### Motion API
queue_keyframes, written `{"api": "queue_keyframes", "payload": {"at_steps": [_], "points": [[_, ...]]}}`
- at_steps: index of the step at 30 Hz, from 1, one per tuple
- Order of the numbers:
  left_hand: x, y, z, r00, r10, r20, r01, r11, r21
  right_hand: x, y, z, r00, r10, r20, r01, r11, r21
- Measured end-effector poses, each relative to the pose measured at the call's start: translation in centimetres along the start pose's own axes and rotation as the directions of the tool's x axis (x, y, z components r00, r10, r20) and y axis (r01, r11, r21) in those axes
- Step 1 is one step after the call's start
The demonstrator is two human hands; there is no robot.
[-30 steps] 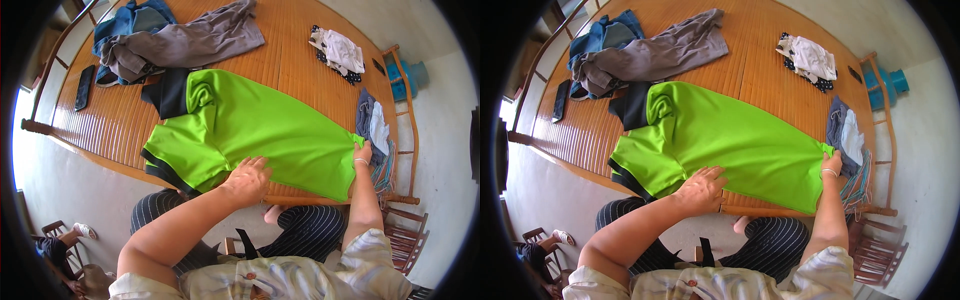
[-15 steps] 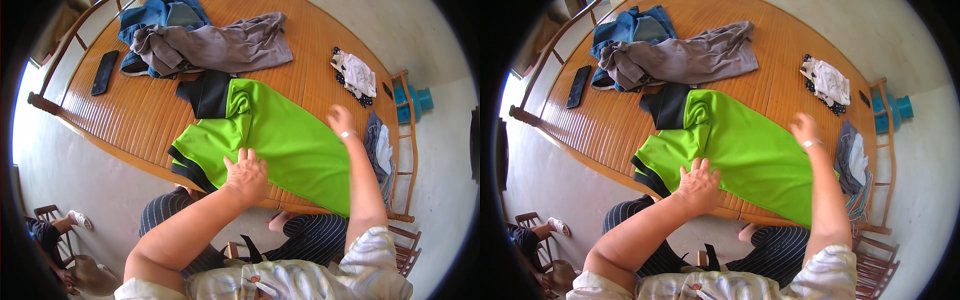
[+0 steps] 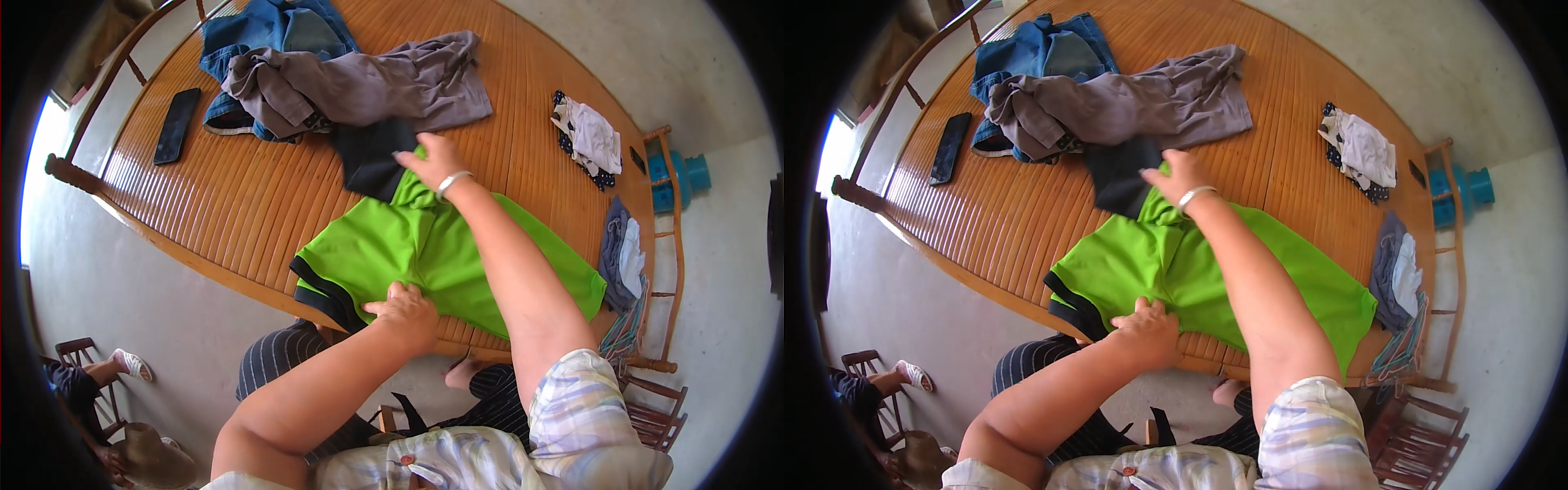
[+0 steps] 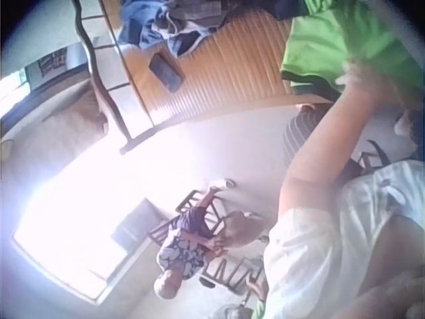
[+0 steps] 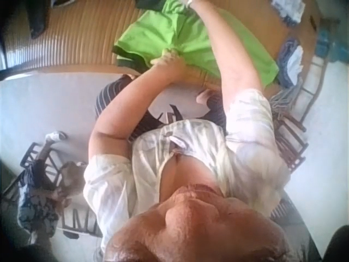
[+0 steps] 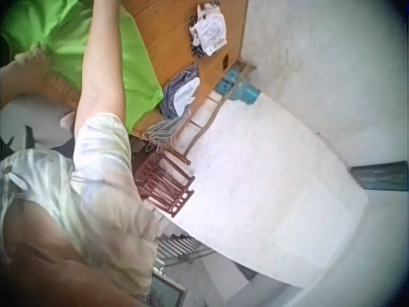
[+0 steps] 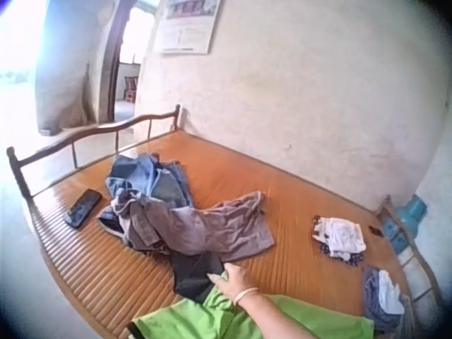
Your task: The person folds a green shirt on a wooden surface by hand, smoothing the fabric and aligning the edges before folding the sleeves and body into a square shape.
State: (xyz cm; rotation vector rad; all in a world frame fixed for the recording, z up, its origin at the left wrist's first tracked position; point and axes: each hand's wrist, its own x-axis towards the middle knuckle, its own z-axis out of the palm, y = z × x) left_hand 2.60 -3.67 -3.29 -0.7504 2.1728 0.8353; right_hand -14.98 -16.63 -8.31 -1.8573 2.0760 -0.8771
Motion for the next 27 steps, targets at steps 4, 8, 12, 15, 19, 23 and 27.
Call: {"api": "queue_keyframes", "payload": {"at_steps": [4, 8, 12, 15, 19, 23, 27], "points": [[0.2, 0.2, 0.1, 1.000, -0.003, -0.006, 0.003, 1.000, 0.003, -1.4, 3.8, -5.2, 0.935, 0.149, -0.320, -0.110, 0.984, 0.138], [0.2, -0.1, -0.8, 1.000, -0.016, 0.000, 0.016, 0.999, -0.051, -0.9, 7.7, -6.7, 0.893, 0.251, -0.374, -0.181, 0.960, 0.213], [0.2, 0.0, -1.0, 1.000, 0.002, -0.009, -0.003, 0.999, -0.045, -0.8, 10.1, -6.4, 0.851, 0.445, -0.280, -0.478, 0.877, -0.057], [-0.2, -1.5, -1.3, 0.995, 0.076, -0.065, -0.082, 0.993, -0.084, 0.0, 8.6, -6.9, 0.741, 0.662, -0.110, -0.640, 0.747, 0.183], [0.4, -5.0, -3.2, 0.888, 0.011, -0.460, -0.115, 0.973, -0.199, 0.5, 9.6, -7.0, 0.679, 0.730, 0.081, -0.694, 0.602, 0.395], [0.6, -8.0, -3.4, 0.687, -0.240, -0.686, 0.063, 0.960, -0.273, 1.0, 8.8, -7.3, 0.716, 0.637, 0.286, -0.674, 0.524, 0.520], [1.0, -8.3, -3.3, 0.647, -0.309, -0.697, 0.134, 0.946, -0.295, 1.7, 11.4, -7.5, 0.805, 0.594, 0.014, -0.542, 0.724, 0.427]]}}
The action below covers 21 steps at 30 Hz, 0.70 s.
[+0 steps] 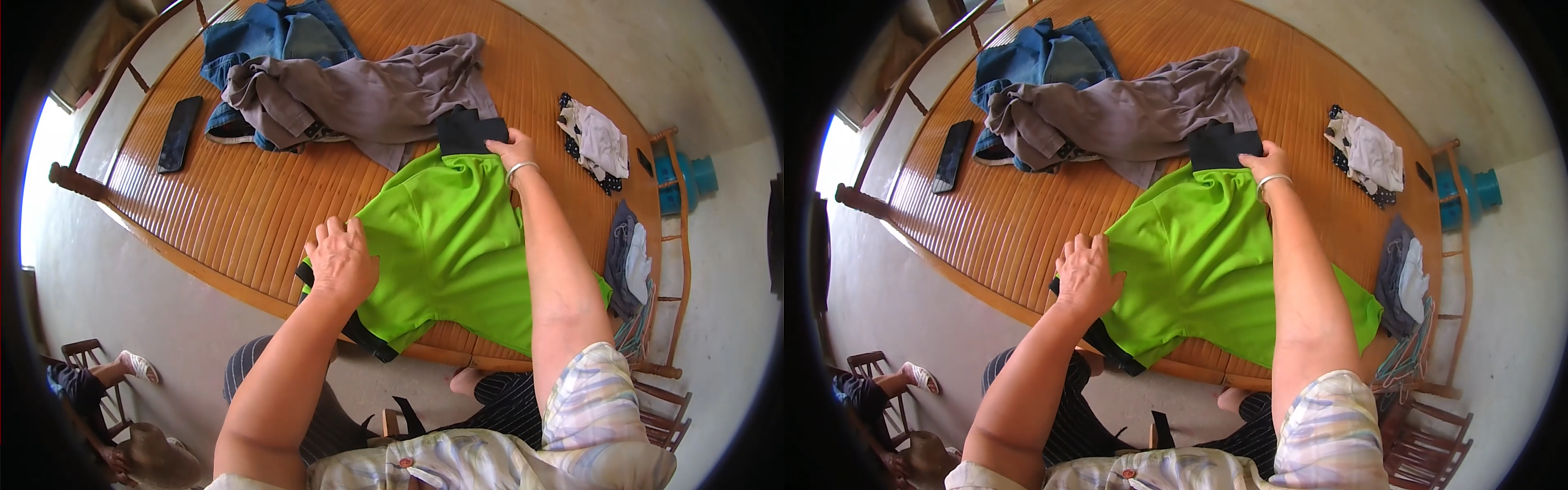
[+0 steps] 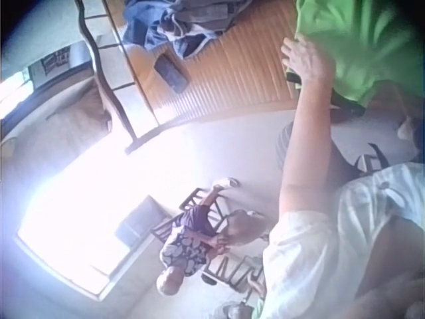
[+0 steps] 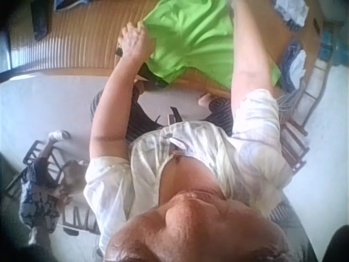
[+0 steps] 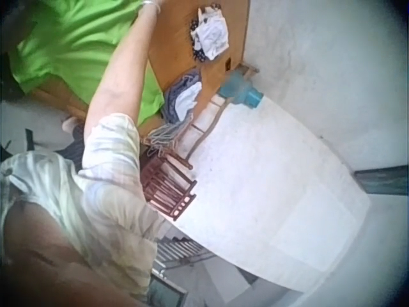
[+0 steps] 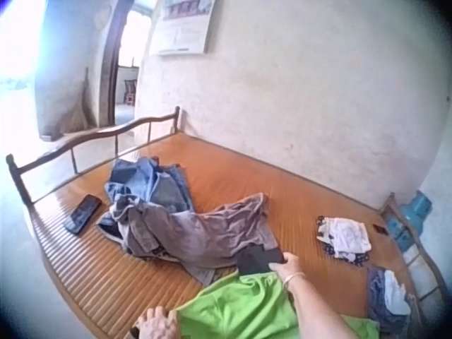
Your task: The person folds a green shirt on a wooden surface by hand, smoothing the fabric and aligning the edges before folding the sleeves and body into a square shape.
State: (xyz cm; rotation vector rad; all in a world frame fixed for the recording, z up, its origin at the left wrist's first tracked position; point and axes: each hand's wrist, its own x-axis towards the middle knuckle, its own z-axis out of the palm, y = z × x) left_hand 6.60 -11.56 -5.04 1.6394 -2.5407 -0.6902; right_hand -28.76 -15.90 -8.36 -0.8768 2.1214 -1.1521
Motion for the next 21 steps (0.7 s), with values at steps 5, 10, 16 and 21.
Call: {"api": "queue_keyframes", "payload": {"at_steps": [5, 10, 16, 21], "points": [[0.3, -0.6, -0.6, 0.997, -0.067, 0.047, 0.068, 0.998, -0.013, -2.6, -6.4, 3.3, 0.472, -0.882, -0.016, 0.733, 0.402, -0.549], [0.7, -1.2, -0.6, 0.986, -0.139, 0.094, 0.142, 0.989, -0.028, -3.3, -7.1, 6.9, 0.458, -0.430, 0.778, 0.877, 0.075, -0.475], [0.9, -1.8, -0.8, 0.990, -0.065, 0.128, 0.080, 0.991, -0.111, -3.1, -6.7, 4.1, 0.735, -0.294, 0.611, 0.635, -0.018, -0.773], [0.4, -1.8, -1.2, 0.980, 0.007, 0.198, 0.013, 0.995, -0.104, -2.3, -7.0, 2.3, 0.813, -0.266, 0.518, 0.540, 0.012, -0.841]]}}
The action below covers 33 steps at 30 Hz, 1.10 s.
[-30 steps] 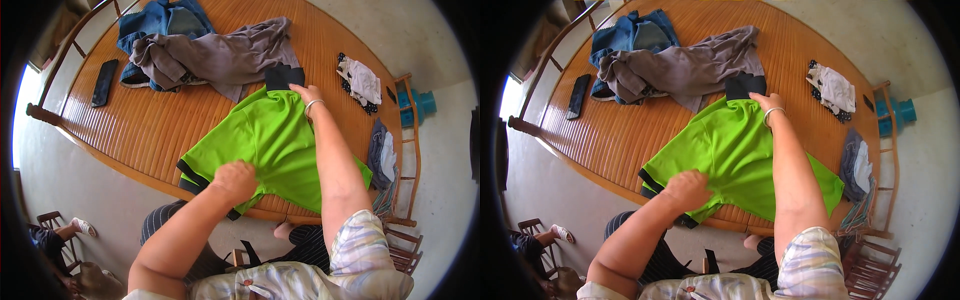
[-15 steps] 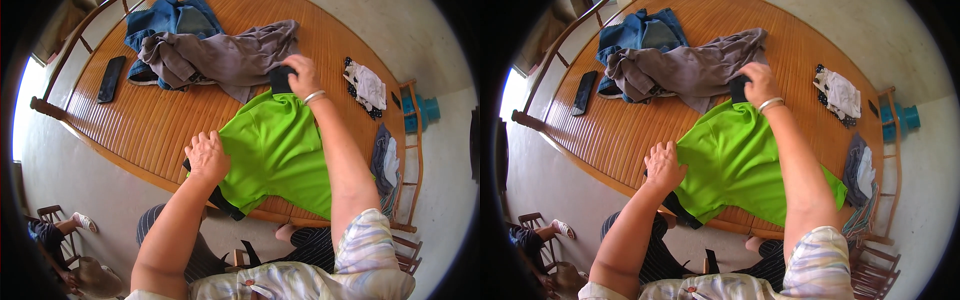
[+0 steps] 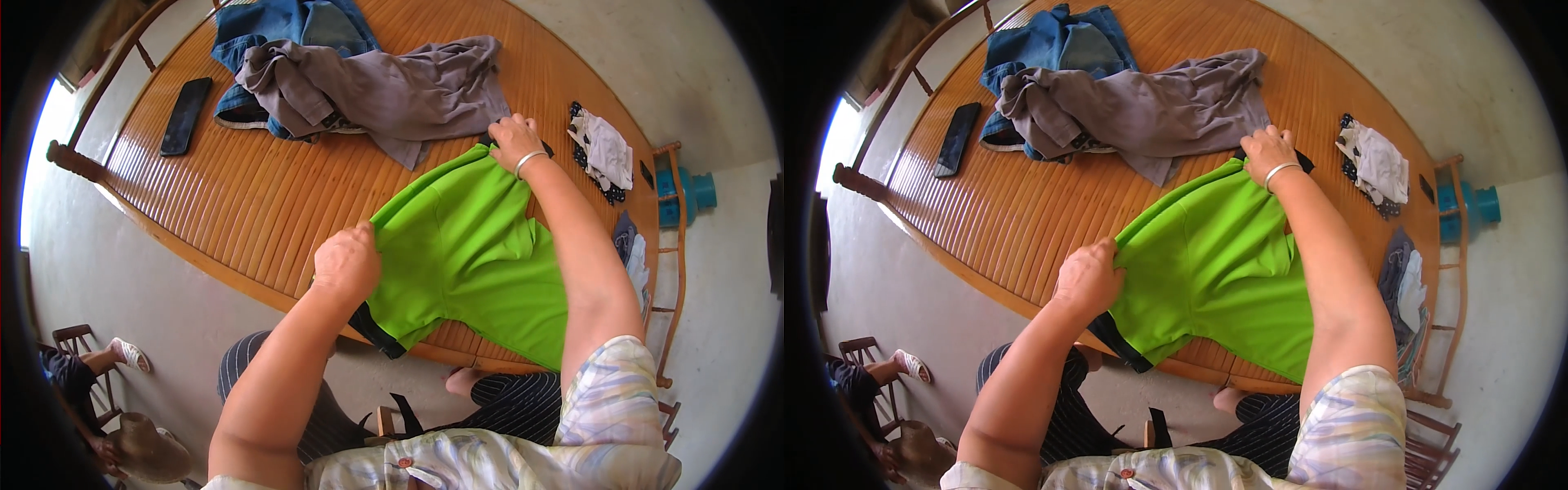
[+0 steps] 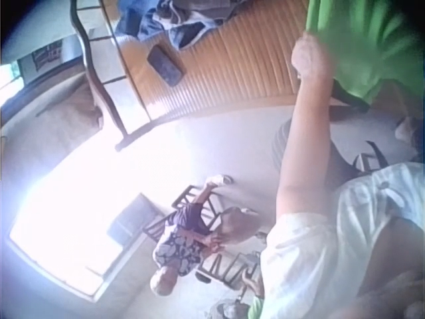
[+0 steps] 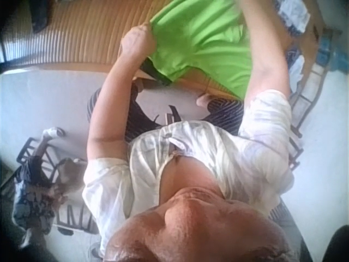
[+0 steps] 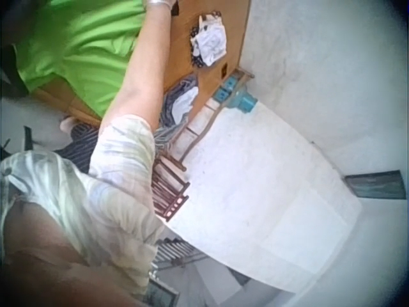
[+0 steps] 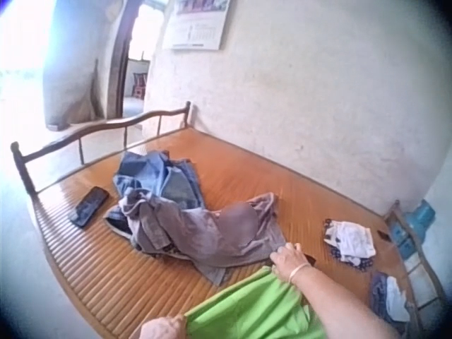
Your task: The person folds a green shirt on a wooden surface by hand, smoothing the fabric and aligning the edges before folding the sleeves and body into a square shape.
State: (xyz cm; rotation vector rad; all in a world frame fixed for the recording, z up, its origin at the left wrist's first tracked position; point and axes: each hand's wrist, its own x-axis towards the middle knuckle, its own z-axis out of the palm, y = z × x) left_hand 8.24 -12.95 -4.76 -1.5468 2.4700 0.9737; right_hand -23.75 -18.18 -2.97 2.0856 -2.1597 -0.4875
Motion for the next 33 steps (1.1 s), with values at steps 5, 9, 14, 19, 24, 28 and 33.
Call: {"api": "queue_keyframes", "payload": {"at_steps": [5, 9, 14, 19, 24, 28, 33], "points": [[-0.5, 0.3, -0.4, 0.996, 0.052, 0.078, -0.060, 0.993, 0.104, 0.4, 1.8, -0.1, 0.990, -0.069, -0.119, 0.081, 0.992, 0.096], [-0.7, 0.1, -1.4, 0.976, -0.052, 0.212, 0.026, 0.992, 0.125, 1.1, 1.0, 0.2, 0.975, -0.086, -0.207, 0.129, 0.971, 0.203], [-0.8, -0.2, -1.8, 0.964, -0.093, 0.248, 0.068, 0.992, 0.108, 1.7, -0.3, 0.3, 0.972, -0.133, -0.194, 0.172, 0.964, 0.204], [-1.1, -0.8, -1.1, 0.988, -0.046, 0.149, 0.026, 0.991, 0.131, 2.6, -0.2, 0.2, 0.963, -0.253, -0.090, 0.268, 0.931, 0.248], [-0.9, -0.3, -1.1, 0.986, -0.072, 0.153, 0.053, 0.991, 0.122, 3.1, -0.3, 0.5, 0.966, -0.257, 0.018, 0.239, 0.920, 0.309], [-0.6, -0.6, -0.8, 0.979, -0.063, 0.194, 0.038, 0.991, 0.129, 3.3, -1.6, -0.5, 0.962, -0.208, 0.180, 0.170, 0.964, 0.205], [-0.6, -0.1, -0.8, 0.972, -0.087, 0.219, 0.058, 0.989, 0.134, 2.0, -0.8, -0.6, 0.950, -0.186, 0.252, 0.148, 0.976, 0.161]]}}
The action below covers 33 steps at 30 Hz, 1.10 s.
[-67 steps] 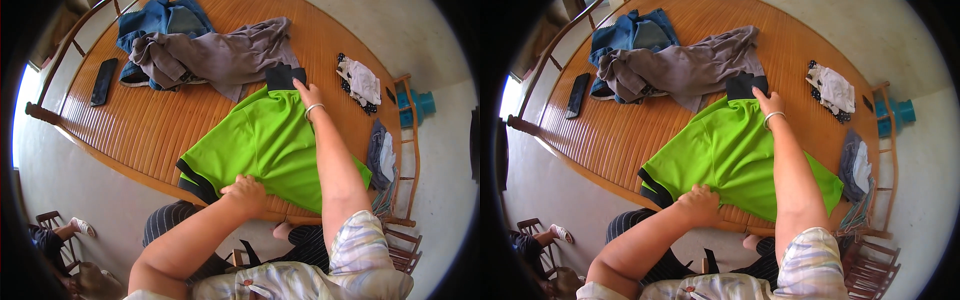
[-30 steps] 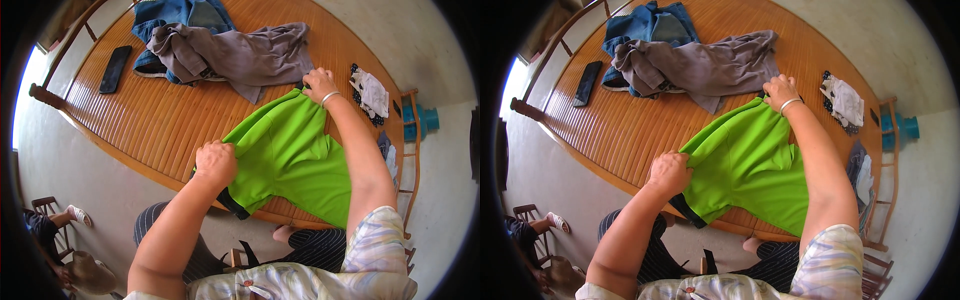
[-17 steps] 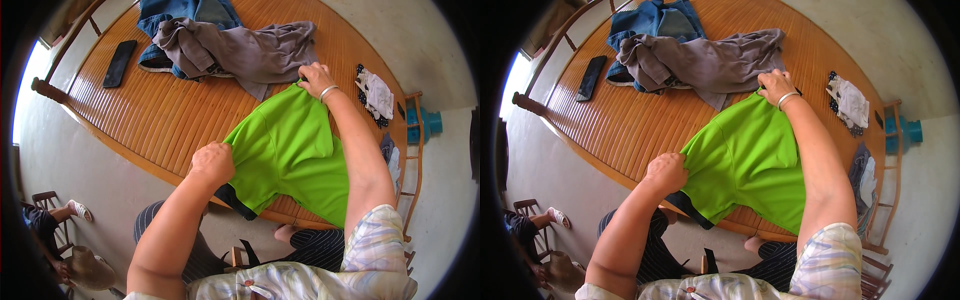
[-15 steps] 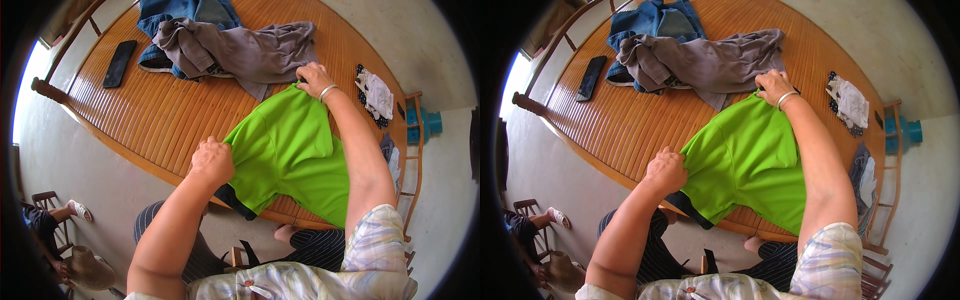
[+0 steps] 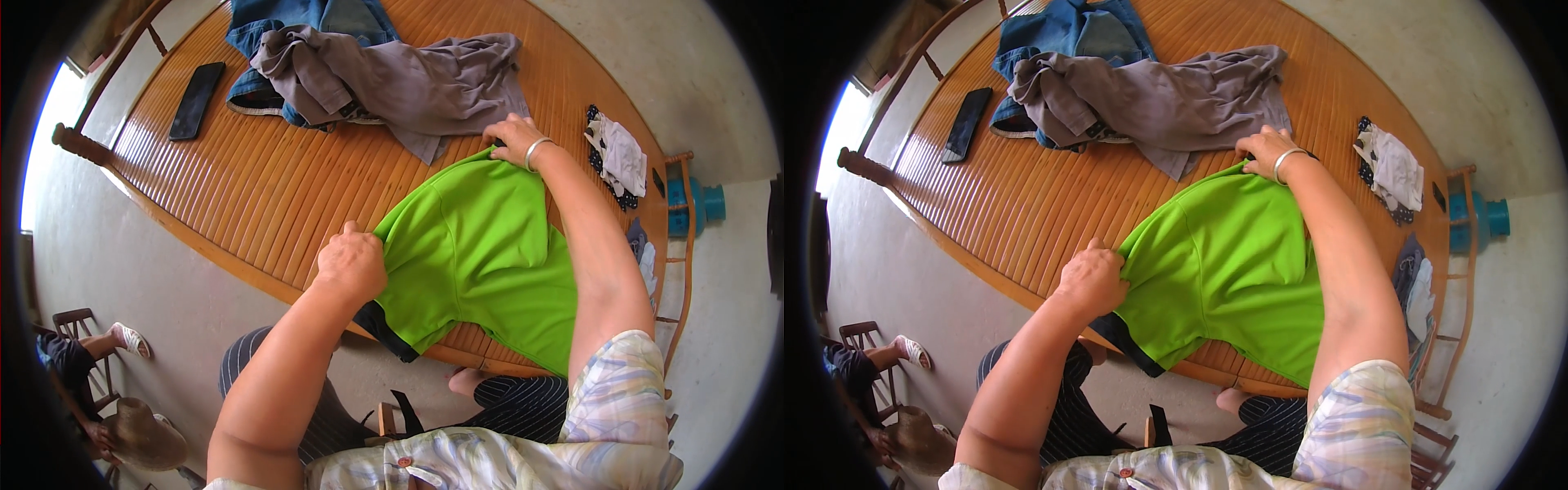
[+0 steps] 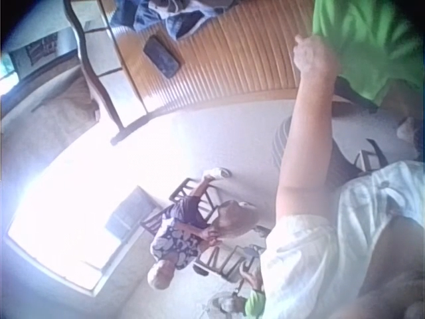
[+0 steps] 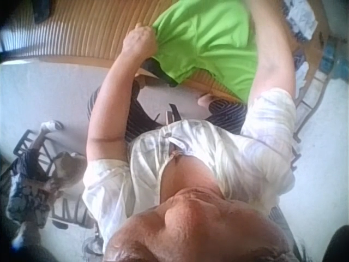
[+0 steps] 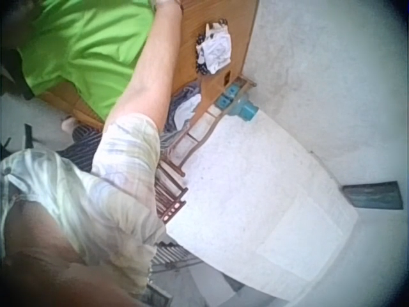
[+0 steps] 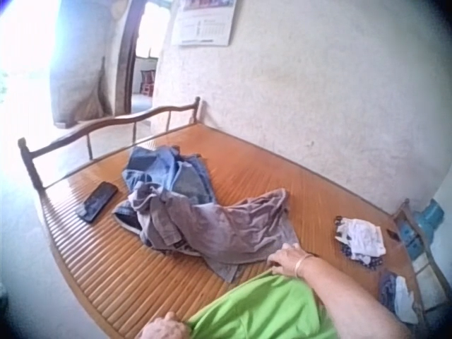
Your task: The person folds a green shirt on a wooden surface by hand, smoothing the fabric and aligning the edges before folding the sleeves and body into a square shape.
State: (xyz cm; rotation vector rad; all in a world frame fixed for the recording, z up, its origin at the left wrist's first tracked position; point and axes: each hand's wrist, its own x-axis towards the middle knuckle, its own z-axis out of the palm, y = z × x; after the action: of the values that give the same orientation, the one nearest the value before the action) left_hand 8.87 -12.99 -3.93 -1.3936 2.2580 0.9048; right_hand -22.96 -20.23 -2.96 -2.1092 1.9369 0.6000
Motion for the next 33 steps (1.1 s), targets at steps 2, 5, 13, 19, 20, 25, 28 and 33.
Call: {"api": "queue_keyframes", "payload": {"at_steps": [2, 5, 13, 19, 20, 25, 28, 33], "points": [[0.0, 0.1, -0.2, 1.000, 0.010, -0.001, -0.010, 1.000, 0.024, -1.0, 1.5, 0.2, 0.999, 0.005, -0.037, -0.006, 1.000, -0.022], [0.0, 0.5, -0.1, 0.999, 0.007, -0.043, -0.006, 1.000, 0.011, -3.1, 3.6, 0.3, 0.986, -0.037, -0.165, 0.043, 0.998, 0.036], [0.6, 0.6, 0.6, 0.994, 0.093, -0.065, -0.091, 0.995, 0.031, -9.0, 4.8, -3.0, 0.915, -0.135, -0.381, 0.149, 0.989, 0.008], [-0.8, 1.8, 0.8, 0.893, 0.384, -0.234, -0.396, 0.918, -0.003, -14.2, 7.3, -6.7, 0.984, 0.000, -0.176, 0.029, 0.986, 0.165], [-1.4, 2.0, 0.1, 0.885, 0.434, -0.169, -0.461, 0.868, -0.184, -14.2, 7.4, -7.7, 0.992, 0.028, -0.123, -0.008, 0.987, 0.159], [-1.5, 1.7, -2.2, 0.913, 0.371, -0.172, -0.408, 0.805, -0.431, -9.9, 9.2, -9.8, 0.986, -0.025, -0.168, 0.024, 1.000, -0.011], [-0.1, -0.4, -1.9, 0.957, 0.172, -0.233, -0.233, 0.935, -0.268, -3.9, 4.9, -6.6, 0.872, 0.076, -0.484, -0.196, 0.960, -0.202], [0.7, -1.5, -0.9, 0.992, 0.071, -0.100, -0.084, 0.988, -0.131, -0.2, 2.8, -1.5, 0.698, -0.009, -0.716, 0.119, 0.988, 0.103]]}}
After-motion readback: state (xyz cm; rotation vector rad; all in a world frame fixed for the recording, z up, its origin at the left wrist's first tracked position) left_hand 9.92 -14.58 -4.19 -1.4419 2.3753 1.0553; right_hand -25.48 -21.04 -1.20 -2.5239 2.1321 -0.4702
